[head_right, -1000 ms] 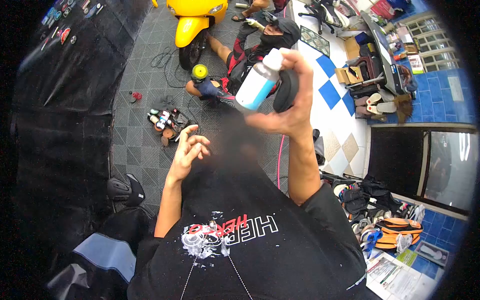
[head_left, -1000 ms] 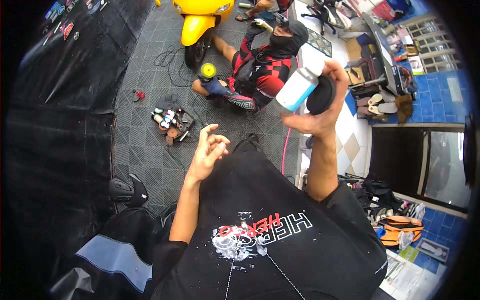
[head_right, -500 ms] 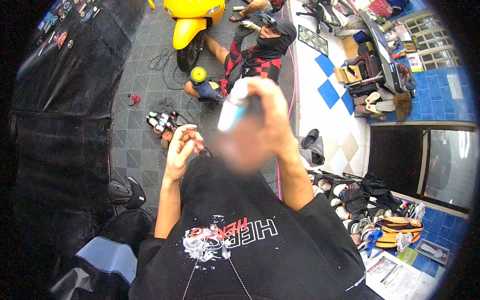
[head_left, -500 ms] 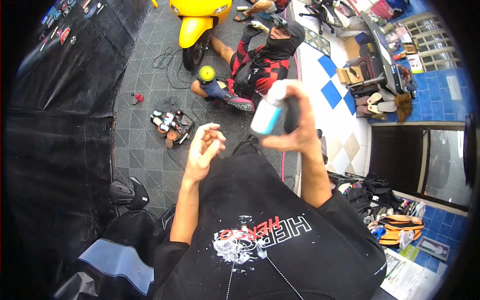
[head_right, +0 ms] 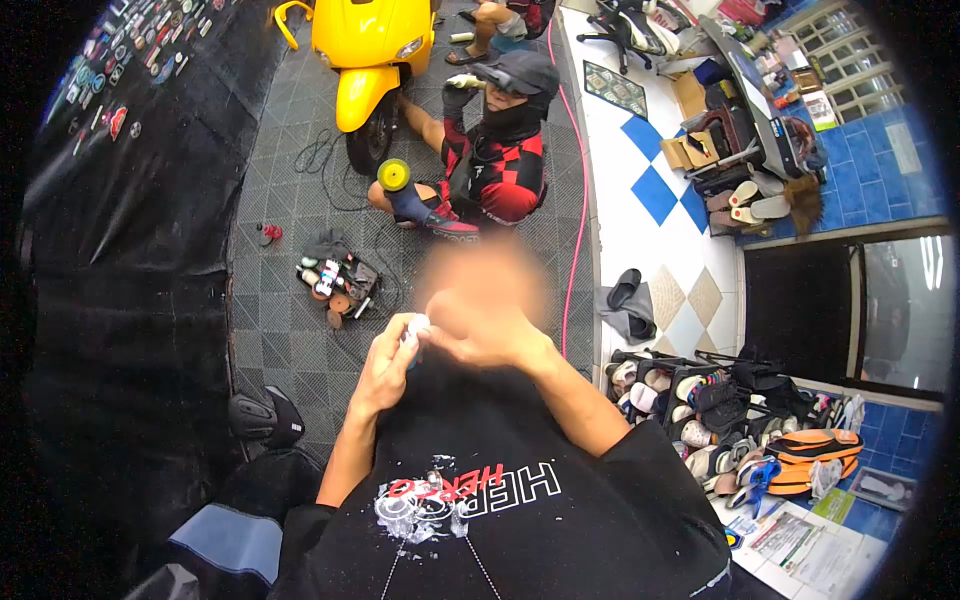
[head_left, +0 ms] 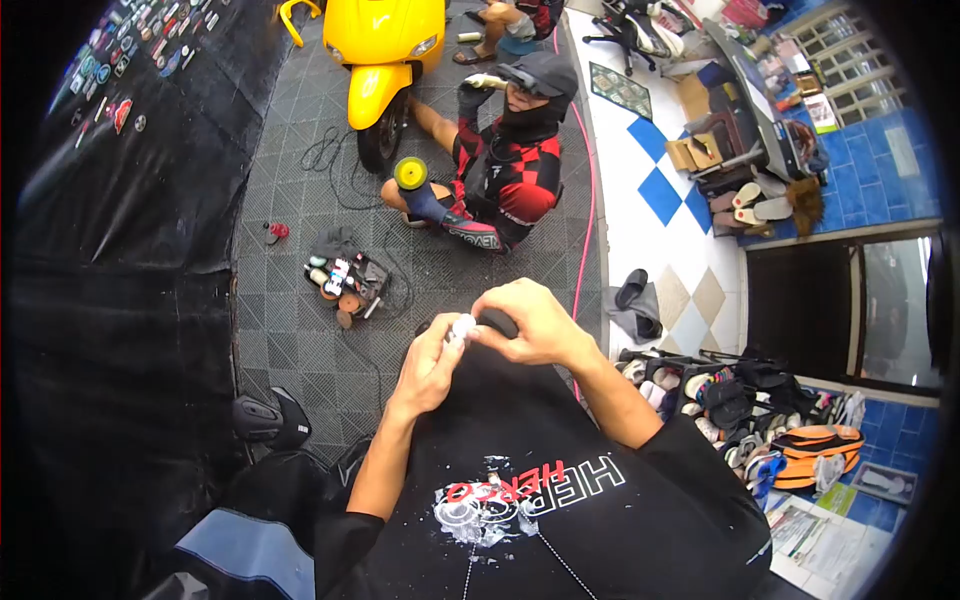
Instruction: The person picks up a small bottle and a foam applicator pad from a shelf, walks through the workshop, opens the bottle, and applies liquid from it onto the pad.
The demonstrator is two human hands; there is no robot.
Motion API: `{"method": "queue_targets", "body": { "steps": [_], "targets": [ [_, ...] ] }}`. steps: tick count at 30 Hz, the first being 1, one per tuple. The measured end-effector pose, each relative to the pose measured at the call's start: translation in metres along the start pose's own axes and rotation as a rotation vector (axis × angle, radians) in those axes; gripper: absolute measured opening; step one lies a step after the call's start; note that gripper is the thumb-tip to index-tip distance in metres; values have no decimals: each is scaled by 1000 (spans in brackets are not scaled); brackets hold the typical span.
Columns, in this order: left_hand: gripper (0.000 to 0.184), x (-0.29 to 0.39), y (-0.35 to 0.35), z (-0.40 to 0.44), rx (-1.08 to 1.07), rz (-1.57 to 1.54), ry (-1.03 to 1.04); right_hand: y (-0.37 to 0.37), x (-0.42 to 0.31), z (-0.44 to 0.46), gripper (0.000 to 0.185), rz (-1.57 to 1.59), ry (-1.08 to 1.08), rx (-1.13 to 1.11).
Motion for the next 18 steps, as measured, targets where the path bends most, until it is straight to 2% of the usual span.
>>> {"method": "queue_targets", "body": {
  "steps": [1,2,3,5,6,10,12,13,15,18],
  "targets": [
    [30,7,0,0,-3,117,31,4,1,-2,24,-29,66,-42],
    [30,13,1,0,-4,233,62,8,-5,-1,20,-37,79,26],
    [30,19,4,0,-9,232,62,11,-9,-1,20,-40,84,28],
    [33,31,9,1,122,312,254,15,-13,-1,24,13,232,104],
    [38,30,11,1,147,358,242,12,-17,1,28,17,243,123],
    [35,25,8,-5,172,536,286,22,-20,-1,31,-54,162,134],
    [33,29,4,-6,71,326,177,26,-21,0,31,-2,-4,213],
    [33,31,3,-8,74,329,173,25,-21,1,31,3,-4,211],
    [30,32,2,-13,-54,38,56,23,-27,3,29,62,-152,219],
    [27,30,-2,-20,-130,-189,-55,24,-31,6,26,115,-247,133]
  ]
}}
Point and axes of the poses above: each hand's wrist, its own z-axis towards the middle knuckle, its own y-axis out of the palm, x = y × z, the point moved 2 cm from there along z, towards the middle knuckle, and after that the axes turned 14 degrees about x, right-handed, at the moved point
